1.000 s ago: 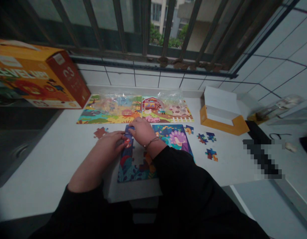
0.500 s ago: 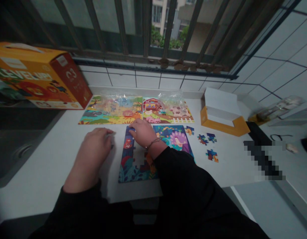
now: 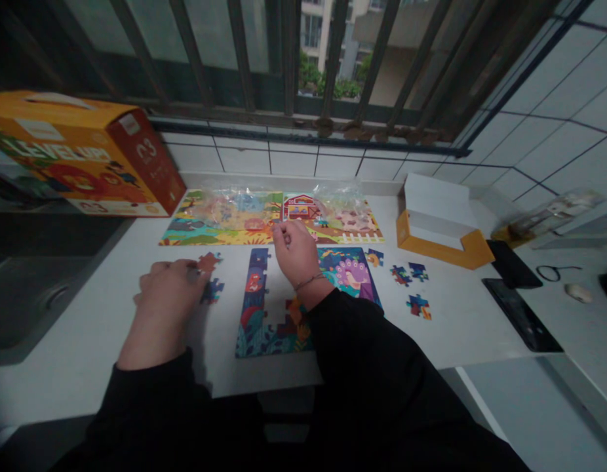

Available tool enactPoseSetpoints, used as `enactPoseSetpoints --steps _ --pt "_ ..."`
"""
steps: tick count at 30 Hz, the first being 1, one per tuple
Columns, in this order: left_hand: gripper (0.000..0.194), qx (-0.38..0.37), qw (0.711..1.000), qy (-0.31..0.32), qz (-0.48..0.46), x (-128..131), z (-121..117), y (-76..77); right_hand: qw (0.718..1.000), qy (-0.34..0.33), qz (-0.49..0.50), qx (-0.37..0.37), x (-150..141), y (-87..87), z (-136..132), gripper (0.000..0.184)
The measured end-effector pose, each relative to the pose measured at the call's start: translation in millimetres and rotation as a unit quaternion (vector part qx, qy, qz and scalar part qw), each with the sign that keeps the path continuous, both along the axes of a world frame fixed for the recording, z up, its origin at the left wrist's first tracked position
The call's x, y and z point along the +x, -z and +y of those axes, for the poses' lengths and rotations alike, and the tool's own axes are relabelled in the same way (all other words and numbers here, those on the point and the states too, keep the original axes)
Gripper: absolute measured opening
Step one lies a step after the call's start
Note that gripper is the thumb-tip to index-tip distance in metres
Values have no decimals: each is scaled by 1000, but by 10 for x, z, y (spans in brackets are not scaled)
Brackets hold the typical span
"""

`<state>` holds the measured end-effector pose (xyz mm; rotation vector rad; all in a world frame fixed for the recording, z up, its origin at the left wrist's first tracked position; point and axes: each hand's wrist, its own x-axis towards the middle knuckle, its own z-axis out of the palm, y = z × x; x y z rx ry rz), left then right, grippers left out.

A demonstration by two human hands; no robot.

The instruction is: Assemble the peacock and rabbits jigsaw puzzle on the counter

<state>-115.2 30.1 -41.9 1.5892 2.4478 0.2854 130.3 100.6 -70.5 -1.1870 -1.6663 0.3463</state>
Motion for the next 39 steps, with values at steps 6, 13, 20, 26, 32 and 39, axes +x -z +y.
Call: enactPoseSetpoints --steps 6,13,20,26,32,39 --pt "48 -12 1000 -5 -1 -56 -9 -27 1000 13 7 -9 19 -4 -3 30" --pt "68 -101 991 71 45 -271 -144 -34 1000 14 -1 17 25 -34 -7 32" --pt "27 -90 988 126 -8 -261 -113 -19 999 13 -34 -1 28 -89 -44 31" --pt "27 -82 987 128 -60 -258 -99 -17 1000 9 -24 -2 40 -95 -50 31" --pt "21 -76 979 159 -101 -175 -130 -81 1000 -4 -3 8 52 -63 -37 30" --pt "31 -30 956 223 -190 -99 -138 -160 993 -96 -50 -55 16 -161 -63 27"
